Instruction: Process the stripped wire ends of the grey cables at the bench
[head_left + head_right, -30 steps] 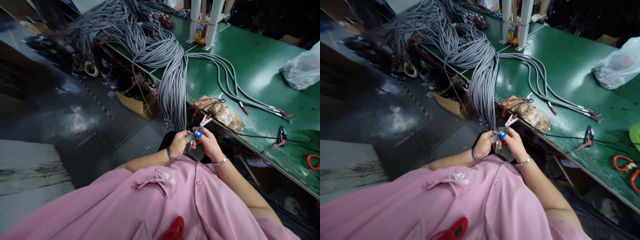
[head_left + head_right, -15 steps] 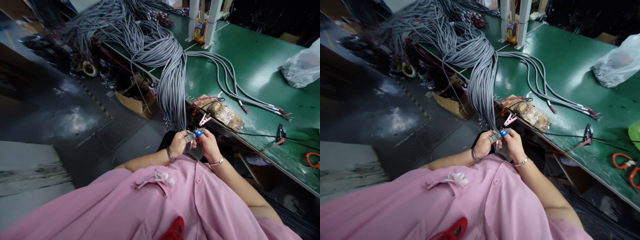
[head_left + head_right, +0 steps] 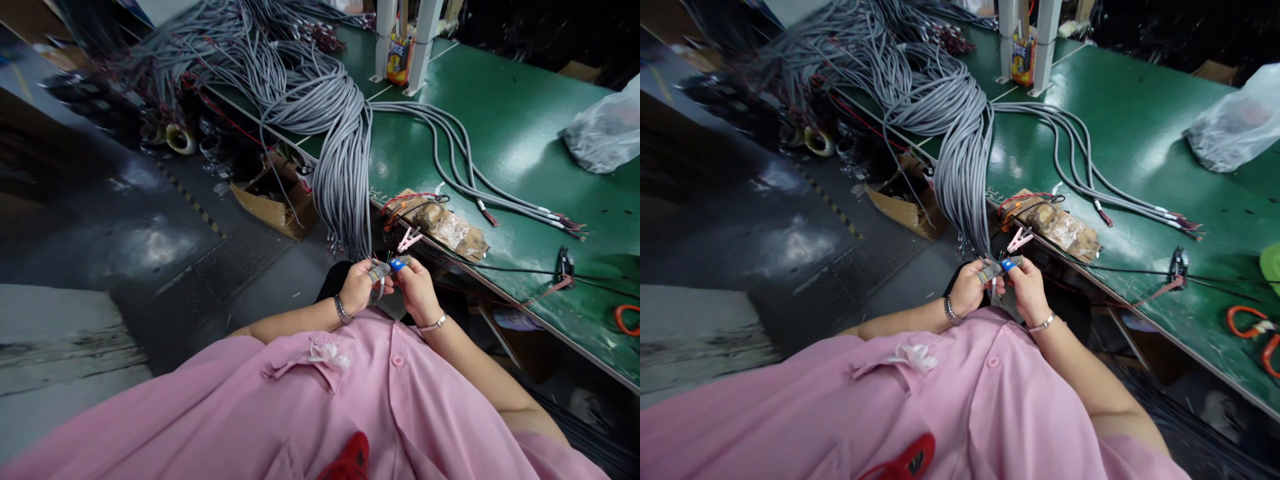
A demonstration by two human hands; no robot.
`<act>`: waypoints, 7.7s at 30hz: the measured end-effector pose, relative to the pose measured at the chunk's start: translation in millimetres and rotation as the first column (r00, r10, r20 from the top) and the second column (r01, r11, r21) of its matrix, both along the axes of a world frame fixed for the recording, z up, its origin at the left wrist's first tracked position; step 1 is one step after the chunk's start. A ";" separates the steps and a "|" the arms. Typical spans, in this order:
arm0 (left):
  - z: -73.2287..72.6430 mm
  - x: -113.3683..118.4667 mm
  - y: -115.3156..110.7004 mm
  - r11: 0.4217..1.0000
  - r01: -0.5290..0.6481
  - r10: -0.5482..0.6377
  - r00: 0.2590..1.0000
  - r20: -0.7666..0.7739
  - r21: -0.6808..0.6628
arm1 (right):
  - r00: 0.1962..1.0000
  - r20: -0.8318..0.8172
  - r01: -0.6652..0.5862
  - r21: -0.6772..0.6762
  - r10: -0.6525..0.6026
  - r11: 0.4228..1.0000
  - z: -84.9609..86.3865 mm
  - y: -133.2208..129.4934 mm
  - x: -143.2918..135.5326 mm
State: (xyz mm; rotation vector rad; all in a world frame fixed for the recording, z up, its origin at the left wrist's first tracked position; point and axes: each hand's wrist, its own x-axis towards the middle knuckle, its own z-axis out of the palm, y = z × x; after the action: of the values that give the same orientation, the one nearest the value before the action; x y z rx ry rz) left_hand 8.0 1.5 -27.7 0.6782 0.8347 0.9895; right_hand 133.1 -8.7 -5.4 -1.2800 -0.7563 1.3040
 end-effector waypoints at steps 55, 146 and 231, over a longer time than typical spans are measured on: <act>0.0 -1.6 -6.2 0.996 0.075 -0.072 0.997 -0.042 0.057 | 0.988 -0.120 -0.099 0.012 0.100 0.995 8.3 -7.6 -8.3; 28.6 -3.6 45.5 0.869 0.494 -0.479 0.835 0.272 0.015 | 0.899 -0.436 -0.003 0.067 0.032 0.998 10.5 45.6 23.4; 43.7 10.3 4.0 0.993 -0.033 0.062 0.965 0.255 -0.115 | 0.910 -0.391 -0.132 0.040 0.137 0.990 24.0 41.0 20.1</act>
State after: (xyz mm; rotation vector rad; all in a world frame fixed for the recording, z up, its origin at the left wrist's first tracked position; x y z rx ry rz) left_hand 18.3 5.4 16.0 0.4249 0.6727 1.0420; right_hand 153.2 32.2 18.7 -0.9228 -0.5709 1.6042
